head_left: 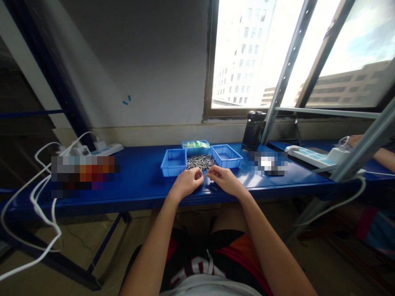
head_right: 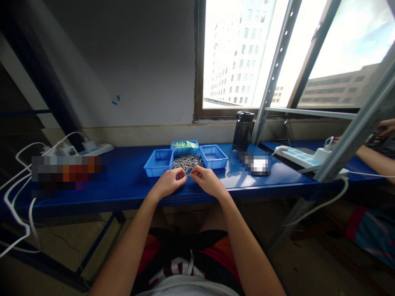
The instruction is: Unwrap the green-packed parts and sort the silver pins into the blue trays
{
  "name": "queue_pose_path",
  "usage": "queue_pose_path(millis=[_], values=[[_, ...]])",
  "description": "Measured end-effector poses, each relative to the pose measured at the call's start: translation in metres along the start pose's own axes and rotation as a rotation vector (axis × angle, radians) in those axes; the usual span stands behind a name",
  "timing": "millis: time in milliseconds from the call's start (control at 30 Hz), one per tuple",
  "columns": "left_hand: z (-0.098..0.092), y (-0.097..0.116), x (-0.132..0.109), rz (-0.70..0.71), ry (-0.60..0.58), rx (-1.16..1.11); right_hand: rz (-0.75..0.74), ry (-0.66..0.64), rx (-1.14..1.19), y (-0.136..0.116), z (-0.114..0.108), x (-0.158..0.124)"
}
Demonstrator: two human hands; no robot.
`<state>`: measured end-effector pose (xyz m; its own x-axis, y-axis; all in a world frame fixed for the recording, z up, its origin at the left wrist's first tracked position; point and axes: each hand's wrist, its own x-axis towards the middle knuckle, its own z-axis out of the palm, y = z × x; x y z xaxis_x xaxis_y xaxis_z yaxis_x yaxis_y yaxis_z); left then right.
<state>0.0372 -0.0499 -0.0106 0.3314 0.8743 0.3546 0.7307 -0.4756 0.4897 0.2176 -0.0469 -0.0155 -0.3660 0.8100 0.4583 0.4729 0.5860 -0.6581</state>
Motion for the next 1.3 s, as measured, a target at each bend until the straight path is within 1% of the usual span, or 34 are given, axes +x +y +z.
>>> queue_pose_path(millis=[100, 433, 667, 933, 1300], values=[[0.0008, -0.0008, 0.0, 0.001, 0.032, -0.022, -0.003, -0.008, 0.002, 0.0005, 0.0004, 0.0004], [0.0001, 0.0011, -0.0016, 0.029, 0.071, -0.071, 0.011, -0.04, 0.013, 0.0009, 0.0005, 0.0006], [-0.0016, 0.0013, -0.0025, 0.043, 0.108, -0.112, 0.007, -0.017, 0.012, 0.0027, 0.0014, 0.0009], [-0.0025, 0.0032, -0.0033, 0.053, 0.127, -0.143, 0.011, -0.025, 0.007, 0.0027, 0.001, 0.0011], [-0.0028, 0.0019, -0.0021, 0.088, 0.112, -0.172, -0.004, -0.051, 0.006, 0.0021, 0.0006, 0.0008]])
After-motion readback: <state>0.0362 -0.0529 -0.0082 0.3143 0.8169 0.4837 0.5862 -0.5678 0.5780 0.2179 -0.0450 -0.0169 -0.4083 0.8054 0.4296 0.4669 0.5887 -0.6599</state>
